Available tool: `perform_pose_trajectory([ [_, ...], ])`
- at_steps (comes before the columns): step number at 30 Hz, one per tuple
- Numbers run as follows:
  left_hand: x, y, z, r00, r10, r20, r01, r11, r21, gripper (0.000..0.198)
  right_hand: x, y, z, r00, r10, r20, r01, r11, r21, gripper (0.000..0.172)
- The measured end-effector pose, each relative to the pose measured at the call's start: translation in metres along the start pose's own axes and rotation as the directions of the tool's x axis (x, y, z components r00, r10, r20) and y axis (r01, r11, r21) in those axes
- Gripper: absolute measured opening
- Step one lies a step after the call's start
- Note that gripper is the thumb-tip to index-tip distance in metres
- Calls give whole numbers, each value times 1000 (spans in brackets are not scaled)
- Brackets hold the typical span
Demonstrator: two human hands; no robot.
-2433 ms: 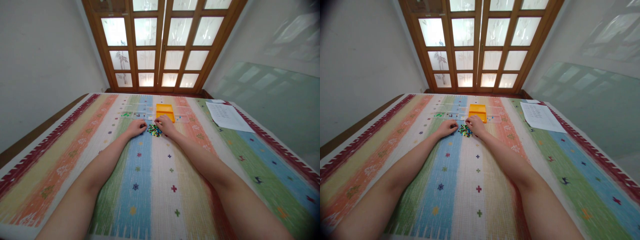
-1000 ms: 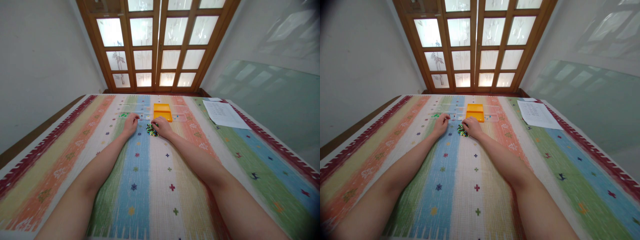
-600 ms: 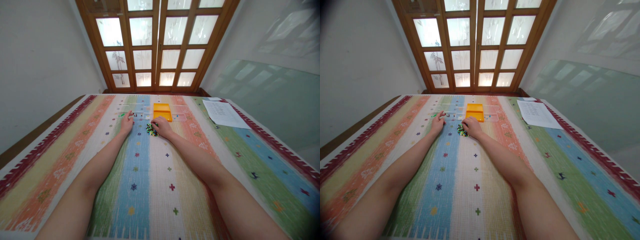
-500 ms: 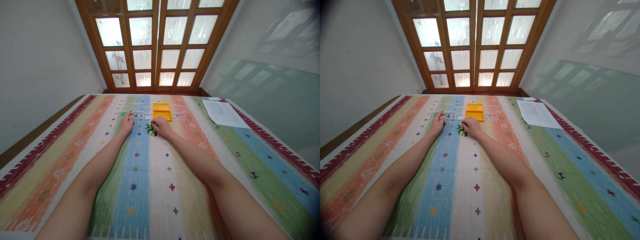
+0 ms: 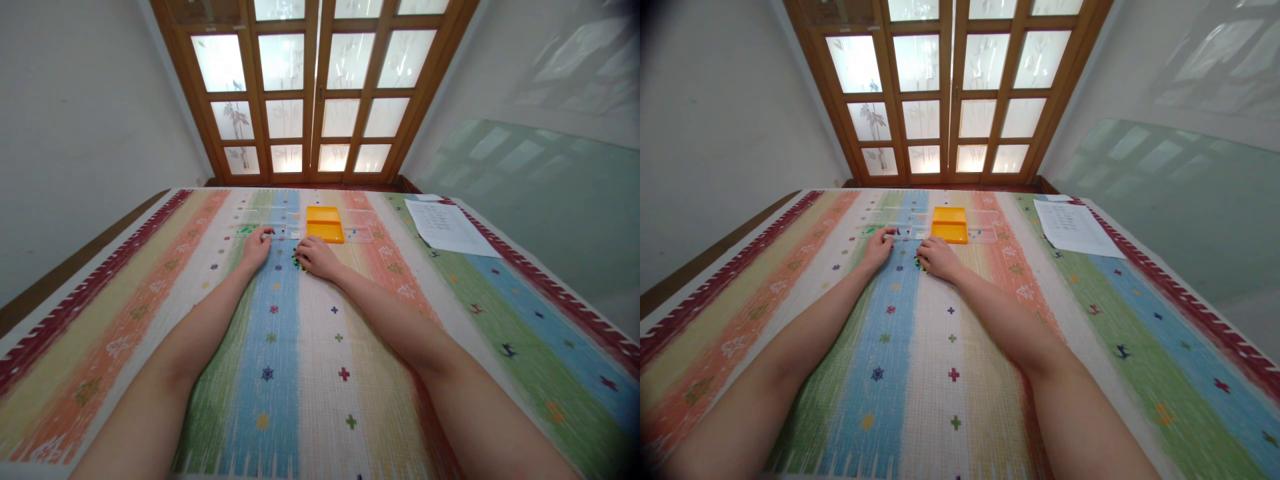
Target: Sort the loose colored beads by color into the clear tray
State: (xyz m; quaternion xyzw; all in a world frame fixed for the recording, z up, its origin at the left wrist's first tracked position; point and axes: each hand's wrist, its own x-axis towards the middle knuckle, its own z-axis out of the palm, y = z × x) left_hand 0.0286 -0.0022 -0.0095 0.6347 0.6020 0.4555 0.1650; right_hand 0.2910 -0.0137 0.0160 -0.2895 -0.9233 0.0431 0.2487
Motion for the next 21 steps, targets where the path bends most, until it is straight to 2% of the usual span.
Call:
perform_pose_trajectory([
  [11, -2, 6, -1, 1000, 7, 13, -7, 1000, 16, 33, 0, -11, -4, 998, -49, 49, 45, 996, 80, 18],
  [21, -3, 6, 0, 999, 34, 27, -34, 999, 28, 32, 1, -4, 3, 998, 42, 36, -47, 988, 149, 11],
])
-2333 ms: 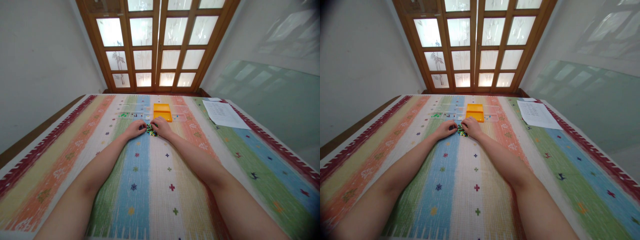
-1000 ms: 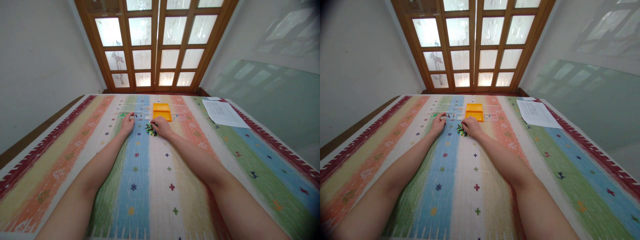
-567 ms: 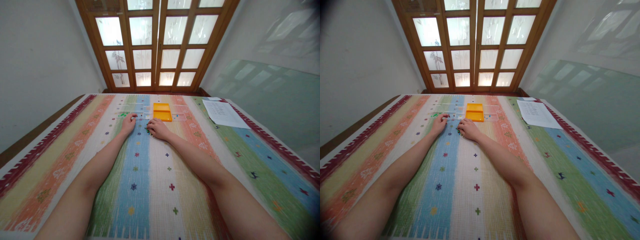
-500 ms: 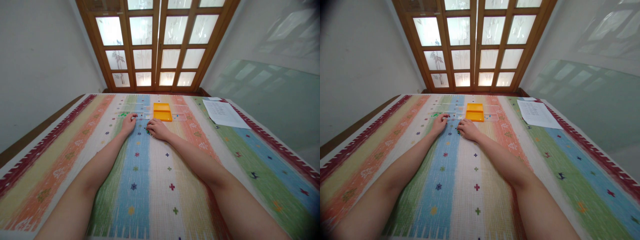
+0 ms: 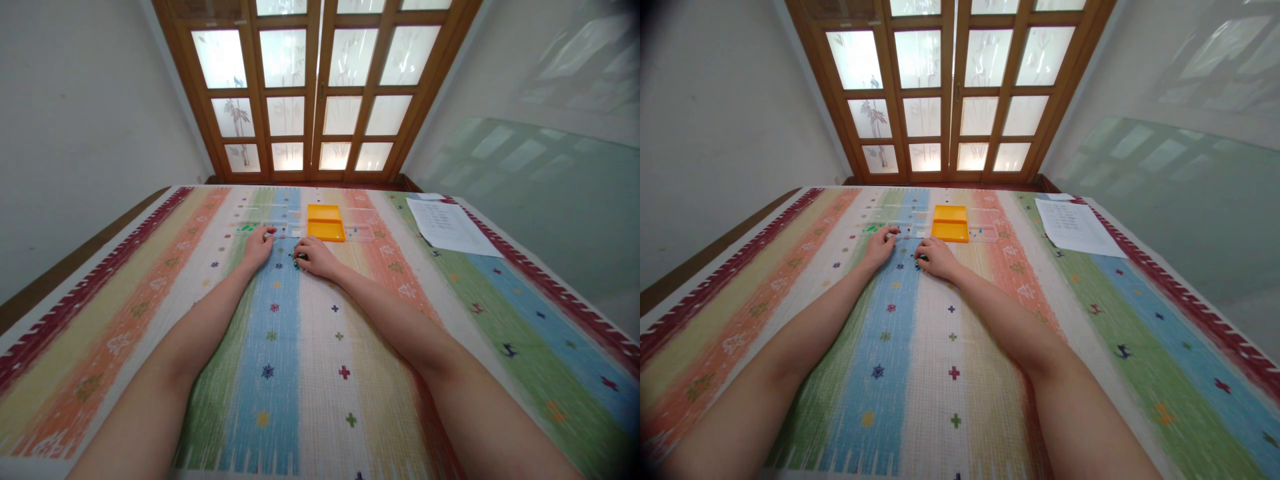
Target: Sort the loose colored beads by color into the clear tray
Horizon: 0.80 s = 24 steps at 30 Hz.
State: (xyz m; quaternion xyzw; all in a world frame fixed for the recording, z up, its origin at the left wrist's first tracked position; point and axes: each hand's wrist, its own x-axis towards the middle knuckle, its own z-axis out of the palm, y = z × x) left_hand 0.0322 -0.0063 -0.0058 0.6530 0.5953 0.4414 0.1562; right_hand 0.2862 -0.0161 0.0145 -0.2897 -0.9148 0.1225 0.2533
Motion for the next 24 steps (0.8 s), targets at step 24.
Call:
perform_pose_trajectory([
  [24, -13, 29, -4, 929, 266, 256, -306, 943, 128, 27, -4, 66, -33, 831, 344, -436, -377, 926, 12, 13],
])
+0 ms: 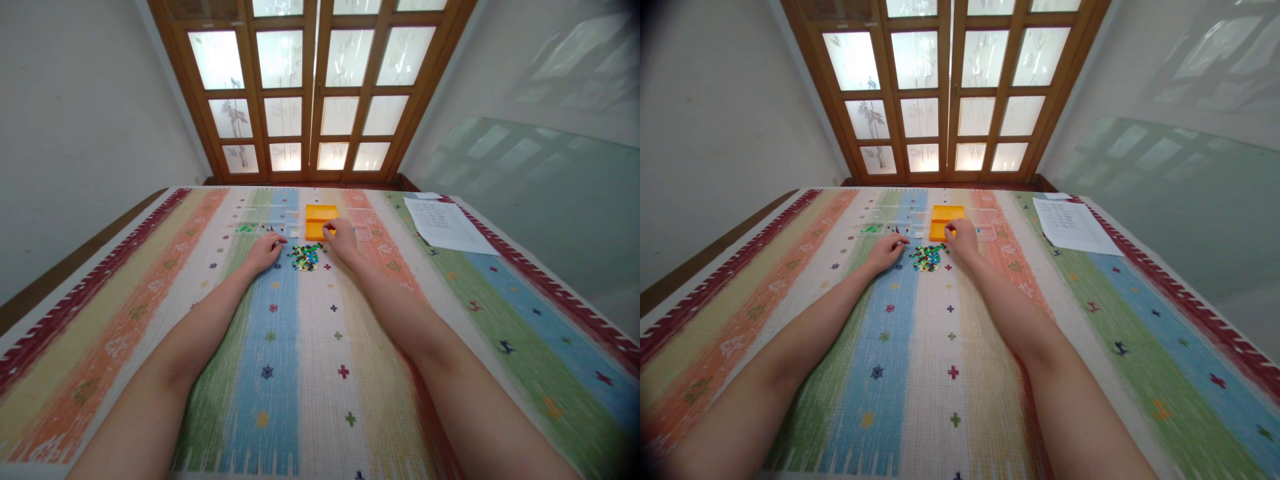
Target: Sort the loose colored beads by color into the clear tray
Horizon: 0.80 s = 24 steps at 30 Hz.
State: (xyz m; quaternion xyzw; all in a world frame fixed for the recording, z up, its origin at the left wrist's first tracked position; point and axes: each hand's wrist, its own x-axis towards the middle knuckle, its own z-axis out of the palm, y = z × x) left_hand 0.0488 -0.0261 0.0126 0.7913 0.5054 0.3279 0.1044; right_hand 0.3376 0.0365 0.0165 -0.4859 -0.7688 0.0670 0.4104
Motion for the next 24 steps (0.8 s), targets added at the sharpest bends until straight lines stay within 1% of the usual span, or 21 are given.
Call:
perform_pose_trajectory([
  [3, -1, 2, 1, 998, 54, 44, -54, 998, 16, 27, 4, 11, -3, 997, 74, -11, -74, 996, -53, 15],
  [6, -1, 1, 1, 995, 68, 70, -70, 997, 26, 27, 5, 17, -3, 994, 112, -11, -112, 990, -88, 16],
  [12, -2, 1, 1, 992, 53, 114, -59, 997, 47, 27, 3, 18, -4, 985, 166, -38, -169, 980, -106, 17],
  [15, -2, 1, 1, 988, 68, 135, -77, 995, 60, 27, 2, 13, -5, 987, 159, -33, -161, 984, -69, 20],
  [17, -1, 1, 1, 987, 72, 145, -82, 995, 65, 28, 1, 5, -5, 995, 103, 19, -102, 994, -31, 20],
  [19, -1, 1, 1, 987, 68, 148, -79, 995, 68, 28, -1, -6, -4, 994, -7, 113, 5, 1000, 17, 19],
  [20, -1, 1, 1, 987, 67, 146, -78, 995, 67, 28, -3, -13, -4, 981, -84, 174, 76, 996, 51, 18],
  [22, -1, 0, 2, 988, 72, 139, -81, 995, 61, 27, -6, -27, -4, 933, -217, 288, 189, 974, 123, 16],
  [24, -1, 0, 2, 988, 80, 135, -87, 995, 48, 27, -9, -40, -6, 830, -334, 447, 275, 942, 192, 12],
])
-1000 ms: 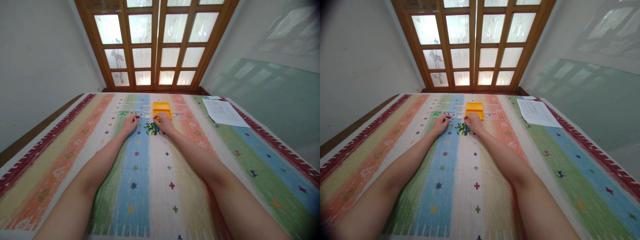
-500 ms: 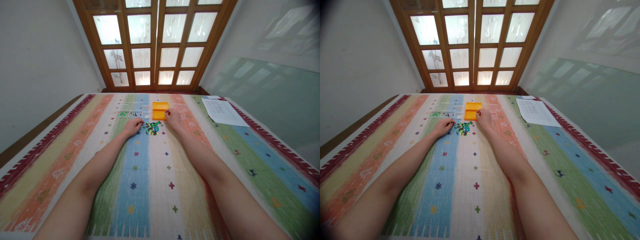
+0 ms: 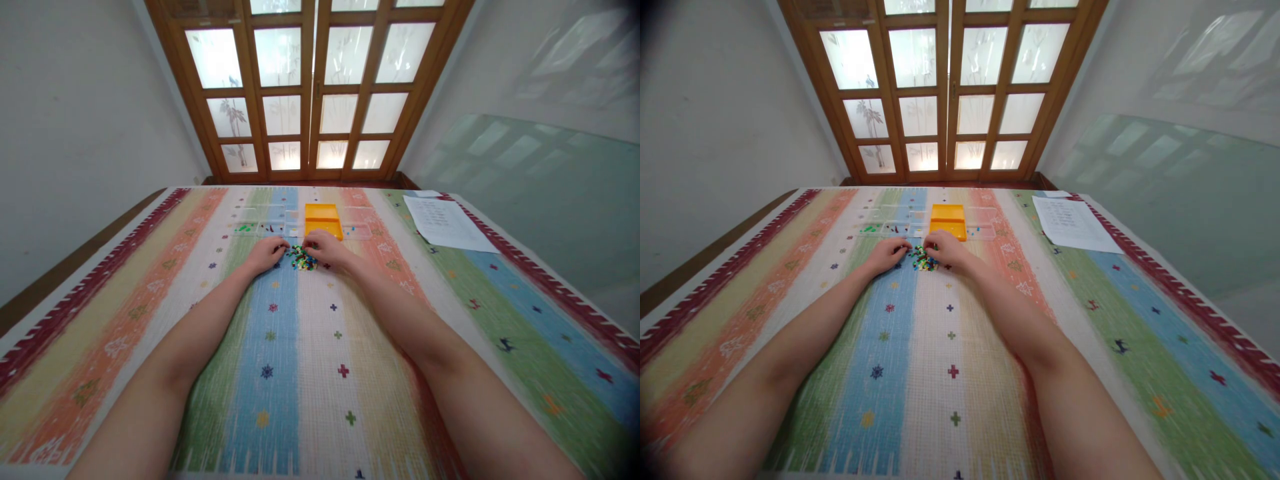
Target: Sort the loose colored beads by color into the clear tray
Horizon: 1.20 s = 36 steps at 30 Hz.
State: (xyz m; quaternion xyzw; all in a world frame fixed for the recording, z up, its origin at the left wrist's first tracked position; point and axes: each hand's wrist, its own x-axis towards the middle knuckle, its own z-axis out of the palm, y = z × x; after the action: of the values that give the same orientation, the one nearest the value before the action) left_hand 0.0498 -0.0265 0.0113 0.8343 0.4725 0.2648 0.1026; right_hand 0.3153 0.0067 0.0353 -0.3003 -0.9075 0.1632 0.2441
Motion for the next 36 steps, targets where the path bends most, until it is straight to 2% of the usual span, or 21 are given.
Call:
perform_pose_trajectory([
  [2, 0, 0, 0, 1000, 4, 0, -4, 1000, -12, 27, 0, -10, -3, 990, -59, 128, 59, 998, 5, 10],
  [4, 0, -1, 0, 1000, 4, 1, -4, 1000, -20, 27, -2, -17, -7, 975, -83, 208, 84, 996, 1, 8],
  [9, 0, -1, 0, 1000, -16, 8, 16, 1000, -17, 27, -7, -16, -14, 946, -77, 315, 95, 995, -40, 13],
  [16, 1, 0, -1, 1000, -15, 19, 16, 1000, -25, 28, -7, -8, -12, 954, -38, 299, 55, 997, -50, 15],
  [22, 1, 1, -1, 999, -29, 20, 29, 999, -25, 27, -8, -14, -13, 955, -79, 285, 86, 996, -13, 16],
  [30, 0, 1, -1, 999, -28, 21, 28, 999, -32, 27, -8, -17, -11, 967, -44, 250, 99, 972, -212, 9],
  [36, 0, 0, 0, 999, -32, 23, 33, 999, -27, 27, -8, -23, -6, 974, -65, 215, 112, 970, -217, 8],
])
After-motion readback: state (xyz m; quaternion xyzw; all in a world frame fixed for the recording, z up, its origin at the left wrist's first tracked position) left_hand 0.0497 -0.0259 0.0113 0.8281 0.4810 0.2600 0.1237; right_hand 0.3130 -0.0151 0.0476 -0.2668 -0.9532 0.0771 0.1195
